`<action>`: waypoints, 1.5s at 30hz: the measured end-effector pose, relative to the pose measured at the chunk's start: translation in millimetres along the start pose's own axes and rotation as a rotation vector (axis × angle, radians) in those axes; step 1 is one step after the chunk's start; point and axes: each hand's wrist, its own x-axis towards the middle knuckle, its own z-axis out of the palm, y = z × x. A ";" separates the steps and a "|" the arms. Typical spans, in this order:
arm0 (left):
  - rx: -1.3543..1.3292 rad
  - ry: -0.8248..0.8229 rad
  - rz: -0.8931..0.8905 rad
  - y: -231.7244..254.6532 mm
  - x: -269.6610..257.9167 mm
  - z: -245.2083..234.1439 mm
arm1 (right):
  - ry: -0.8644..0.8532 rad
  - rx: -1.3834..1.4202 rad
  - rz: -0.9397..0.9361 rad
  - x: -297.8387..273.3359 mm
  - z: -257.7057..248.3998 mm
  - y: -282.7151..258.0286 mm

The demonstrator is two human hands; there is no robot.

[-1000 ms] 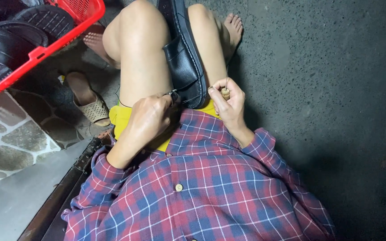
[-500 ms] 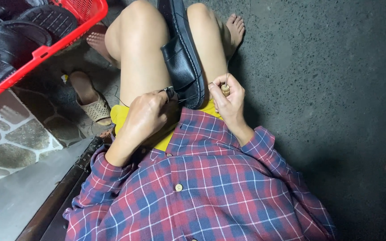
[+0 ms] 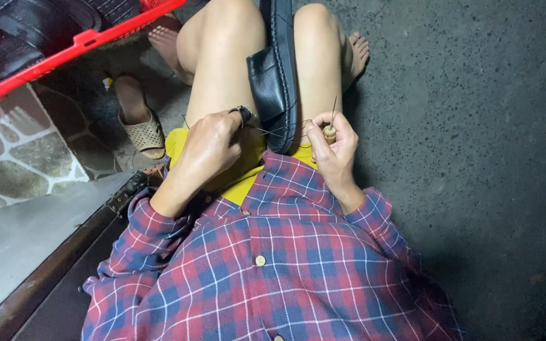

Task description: Manually stitching the sole of a black sandal using a needle and thread in a repair shop environment.

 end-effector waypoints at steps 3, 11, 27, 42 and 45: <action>-0.005 0.000 -0.015 -0.8 1.9 -0.8 | -0.006 0.010 -0.011 -0.7 0.0 1.0; -0.023 0.001 -0.048 -0.7 6.9 -1.2 | -0.040 0.015 -0.014 5.6 2.0 -12.8; -0.069 0.012 -0.068 -11.3 19.8 5.0 | -0.015 0.033 -0.102 11.5 7.8 3.6; -0.384 -0.027 -0.231 11.9 4.1 -19.5 | 0.018 0.001 -0.208 13.6 6.9 8.7; -0.559 -0.028 -0.234 18.7 1.2 -23.8 | 0.001 0.040 -0.184 12.8 3.8 3.2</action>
